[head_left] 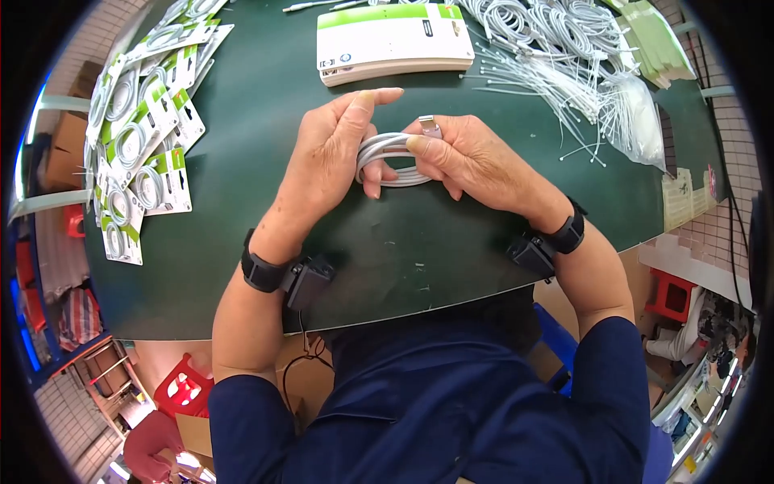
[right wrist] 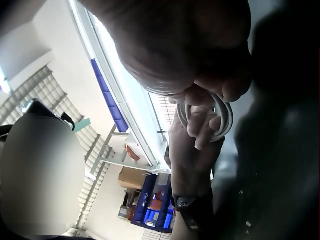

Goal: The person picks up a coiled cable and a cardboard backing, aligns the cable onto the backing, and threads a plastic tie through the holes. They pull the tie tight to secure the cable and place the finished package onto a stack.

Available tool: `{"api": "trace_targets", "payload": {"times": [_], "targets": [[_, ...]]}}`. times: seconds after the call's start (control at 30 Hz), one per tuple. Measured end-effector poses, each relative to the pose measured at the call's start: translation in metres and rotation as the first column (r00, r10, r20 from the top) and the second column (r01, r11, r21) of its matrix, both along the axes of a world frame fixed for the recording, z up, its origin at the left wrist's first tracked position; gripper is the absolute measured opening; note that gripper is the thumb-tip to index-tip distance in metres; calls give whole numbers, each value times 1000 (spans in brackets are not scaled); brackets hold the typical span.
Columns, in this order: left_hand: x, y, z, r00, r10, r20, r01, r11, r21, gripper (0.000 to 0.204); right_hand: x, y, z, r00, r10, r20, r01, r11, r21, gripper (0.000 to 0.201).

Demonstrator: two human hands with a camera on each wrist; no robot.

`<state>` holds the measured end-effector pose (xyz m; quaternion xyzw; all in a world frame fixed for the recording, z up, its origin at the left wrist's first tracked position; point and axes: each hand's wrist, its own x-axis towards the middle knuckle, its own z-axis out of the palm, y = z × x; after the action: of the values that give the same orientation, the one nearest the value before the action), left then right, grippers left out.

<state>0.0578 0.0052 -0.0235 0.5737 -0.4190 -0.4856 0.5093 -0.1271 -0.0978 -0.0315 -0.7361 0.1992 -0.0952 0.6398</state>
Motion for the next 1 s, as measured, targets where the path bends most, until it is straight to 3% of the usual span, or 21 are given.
{"api": "trace_targets", "payload": {"times": [0.17, 0.23, 0.3, 0.4, 0.53, 0.57, 0.8, 0.93, 1.0], "targets": [[4, 1, 5, 996, -54, 65, 50, 997, 63, 50, 2, 5, -3, 1000, -10, -6, 10, 999, 40, 38], [10, 0, -4, 989, -13, -147, 20, 999, 48, 48, 3, 7, -1, 999, -37, 31, 34, 996, 78, 40], [10, -2, -5, 920, 59, -387, -54, 998, 23, 44, 5, -2, -6, 993, -84, 87, 65, 978, 197, 41], [-12, -1, -16, 865, 110, -490, -183, 978, -103, 42, 3, -9, -8, 989, -91, 119, 54, 958, 281, 44], [-18, 2, -16, 984, 106, -144, -129, 978, -162, 42, -3, -13, -12, 994, -77, 81, 41, 927, 373, 44], [-17, 1, -21, 991, 124, -53, -132, 973, -188, 35, -3, -13, -9, 995, -74, 73, 39, 917, 396, 44], [-15, 0, -19, 990, 138, -42, -142, 983, -118, 26, -4, -12, -1, 997, -43, 65, 15, 927, 376, 43], [-12, -3, -20, 993, 112, 35, -106, 984, -142, 25, -2, -14, -6, 980, -136, 145, 13, 770, 638, 41], [-13, -3, -19, 991, 118, 66, -108, 984, -142, 25, -2, -12, -7, 984, -119, 135, 26, 835, 550, 38]]}}
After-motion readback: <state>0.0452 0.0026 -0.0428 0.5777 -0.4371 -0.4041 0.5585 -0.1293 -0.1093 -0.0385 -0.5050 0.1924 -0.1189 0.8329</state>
